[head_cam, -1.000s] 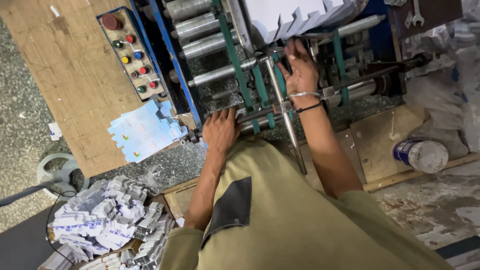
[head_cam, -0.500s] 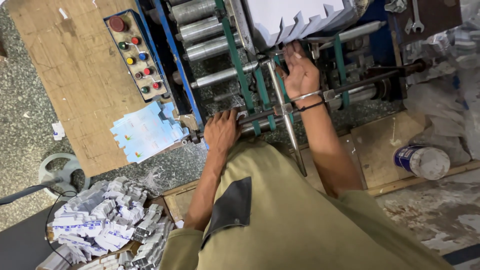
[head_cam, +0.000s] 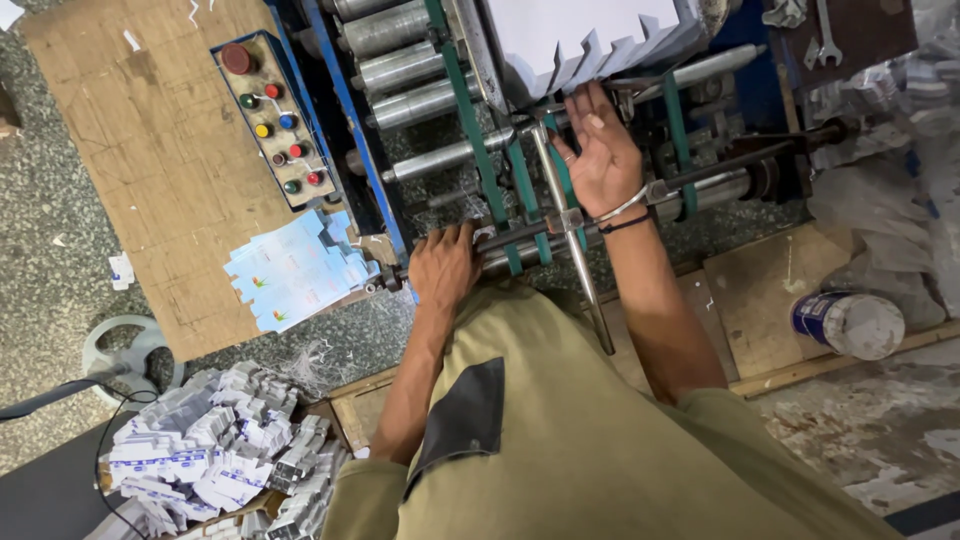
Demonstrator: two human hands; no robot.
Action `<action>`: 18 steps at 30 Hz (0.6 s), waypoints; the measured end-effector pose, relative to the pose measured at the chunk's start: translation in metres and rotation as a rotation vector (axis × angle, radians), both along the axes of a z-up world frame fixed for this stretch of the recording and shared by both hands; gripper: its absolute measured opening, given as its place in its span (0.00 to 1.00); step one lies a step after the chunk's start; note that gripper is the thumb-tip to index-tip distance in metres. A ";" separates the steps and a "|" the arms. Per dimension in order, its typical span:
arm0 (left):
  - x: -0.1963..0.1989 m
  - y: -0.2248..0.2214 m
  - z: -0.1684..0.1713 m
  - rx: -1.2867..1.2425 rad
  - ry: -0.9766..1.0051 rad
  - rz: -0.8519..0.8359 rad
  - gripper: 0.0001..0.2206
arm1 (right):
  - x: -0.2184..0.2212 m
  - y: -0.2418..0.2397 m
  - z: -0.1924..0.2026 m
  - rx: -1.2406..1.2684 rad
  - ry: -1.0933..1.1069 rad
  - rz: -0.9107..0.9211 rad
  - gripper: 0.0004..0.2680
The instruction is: The user is seen folding the cardboard material using the machine.
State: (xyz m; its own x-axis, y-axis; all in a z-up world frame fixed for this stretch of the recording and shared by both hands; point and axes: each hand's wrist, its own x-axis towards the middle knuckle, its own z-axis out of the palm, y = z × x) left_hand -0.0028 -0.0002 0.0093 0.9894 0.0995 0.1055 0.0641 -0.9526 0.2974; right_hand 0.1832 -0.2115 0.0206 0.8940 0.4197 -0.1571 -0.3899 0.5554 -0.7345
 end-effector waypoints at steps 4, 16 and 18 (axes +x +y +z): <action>-0.002 0.000 -0.004 -0.004 0.020 0.005 0.16 | -0.006 0.000 -0.004 -0.021 -0.034 0.000 0.32; -0.003 -0.001 -0.001 -0.002 0.021 -0.004 0.16 | -0.068 0.011 0.041 -0.728 -0.201 0.089 0.24; -0.003 -0.002 -0.002 -0.002 0.010 -0.007 0.16 | -0.080 0.010 0.045 -0.997 -0.438 0.116 0.23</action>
